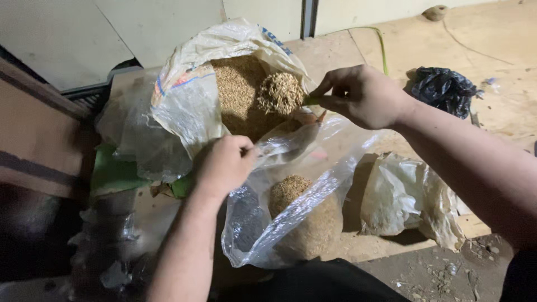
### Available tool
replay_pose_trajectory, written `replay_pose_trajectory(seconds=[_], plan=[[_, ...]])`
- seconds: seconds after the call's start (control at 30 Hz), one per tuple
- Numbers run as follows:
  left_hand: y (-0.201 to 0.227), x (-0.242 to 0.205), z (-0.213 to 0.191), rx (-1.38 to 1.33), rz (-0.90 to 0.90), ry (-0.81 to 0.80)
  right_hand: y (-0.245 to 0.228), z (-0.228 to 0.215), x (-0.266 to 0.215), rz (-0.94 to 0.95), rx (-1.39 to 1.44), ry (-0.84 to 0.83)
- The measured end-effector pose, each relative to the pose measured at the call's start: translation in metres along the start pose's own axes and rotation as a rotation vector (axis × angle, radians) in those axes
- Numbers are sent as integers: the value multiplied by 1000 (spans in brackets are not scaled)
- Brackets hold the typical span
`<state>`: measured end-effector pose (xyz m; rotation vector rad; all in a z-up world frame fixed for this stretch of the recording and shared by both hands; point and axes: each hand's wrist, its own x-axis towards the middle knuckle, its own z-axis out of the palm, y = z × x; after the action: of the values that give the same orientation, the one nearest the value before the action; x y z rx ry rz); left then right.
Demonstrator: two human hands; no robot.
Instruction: The person scoops grains from a large sack using a green scoop and pours them into a clear plastic bag. The person repeatedly fills the scoop and transfers the grains, gradually filling the bag.
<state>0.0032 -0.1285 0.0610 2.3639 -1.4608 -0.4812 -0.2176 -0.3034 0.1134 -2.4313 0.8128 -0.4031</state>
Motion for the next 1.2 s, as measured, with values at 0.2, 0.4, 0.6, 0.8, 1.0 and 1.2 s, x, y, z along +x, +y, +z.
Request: replay_pose_trajectory(seconds=[0.2,0.4,0.6,0.8,1.0,1.2], plan=[[-2,3,1,-84,-93,25,7,-8,-32,-11,8,-159],[-4,-5,7,-156,4,176,33,12,-58,-467,-600,-154],[6,-24,7,-166,-55,196,73,16,-83,-707,-801,191],[-20,-72,18,-347,95,365,124,35,-141,-345,-16,474],[-83,-127,47,-820,239,637,199,105,-191,46,321,335],[-109,-159,82,-1738,178,864,244,156,-215,226,561,27]])
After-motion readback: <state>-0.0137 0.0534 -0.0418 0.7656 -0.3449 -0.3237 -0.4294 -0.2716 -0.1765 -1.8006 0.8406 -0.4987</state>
